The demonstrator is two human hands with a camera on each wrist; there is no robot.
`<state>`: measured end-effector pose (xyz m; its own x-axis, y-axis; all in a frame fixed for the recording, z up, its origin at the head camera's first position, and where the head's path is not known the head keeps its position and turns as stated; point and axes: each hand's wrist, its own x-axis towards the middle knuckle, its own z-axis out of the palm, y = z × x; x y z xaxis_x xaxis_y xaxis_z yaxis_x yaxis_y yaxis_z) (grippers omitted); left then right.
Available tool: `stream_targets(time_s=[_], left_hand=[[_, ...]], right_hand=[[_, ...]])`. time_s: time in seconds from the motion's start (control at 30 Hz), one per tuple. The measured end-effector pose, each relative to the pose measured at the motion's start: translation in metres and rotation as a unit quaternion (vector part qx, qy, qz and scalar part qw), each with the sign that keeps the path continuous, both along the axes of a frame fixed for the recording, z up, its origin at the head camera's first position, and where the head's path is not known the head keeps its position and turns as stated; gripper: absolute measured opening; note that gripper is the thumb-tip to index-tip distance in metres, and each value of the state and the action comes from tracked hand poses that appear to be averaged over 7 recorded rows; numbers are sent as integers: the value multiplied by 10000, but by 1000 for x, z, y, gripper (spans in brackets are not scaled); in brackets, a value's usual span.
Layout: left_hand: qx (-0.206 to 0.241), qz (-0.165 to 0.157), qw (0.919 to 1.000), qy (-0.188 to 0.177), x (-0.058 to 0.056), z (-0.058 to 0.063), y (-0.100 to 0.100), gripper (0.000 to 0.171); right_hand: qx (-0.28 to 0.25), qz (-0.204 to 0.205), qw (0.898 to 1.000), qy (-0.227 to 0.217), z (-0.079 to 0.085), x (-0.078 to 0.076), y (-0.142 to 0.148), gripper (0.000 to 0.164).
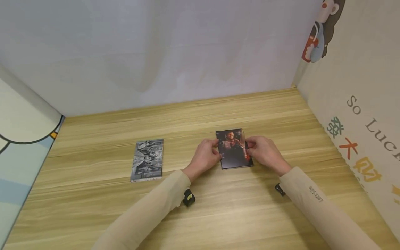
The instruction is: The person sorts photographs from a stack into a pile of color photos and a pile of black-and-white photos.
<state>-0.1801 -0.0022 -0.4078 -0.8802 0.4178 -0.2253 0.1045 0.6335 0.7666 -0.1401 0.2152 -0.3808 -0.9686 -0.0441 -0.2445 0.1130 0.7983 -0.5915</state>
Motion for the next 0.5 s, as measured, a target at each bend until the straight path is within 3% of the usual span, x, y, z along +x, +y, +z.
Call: stream_targets(time_s=[0.3, 0.5], left_hand=[[194, -3, 9998, -104, -1, 3, -3, 65], [360, 25, 9990, -271, 2, 5, -5, 64]], right_hand=[[-8, 49, 10000, 2, 3, 3, 3, 51], [113, 25, 9998, 142, 2, 8, 5, 47]])
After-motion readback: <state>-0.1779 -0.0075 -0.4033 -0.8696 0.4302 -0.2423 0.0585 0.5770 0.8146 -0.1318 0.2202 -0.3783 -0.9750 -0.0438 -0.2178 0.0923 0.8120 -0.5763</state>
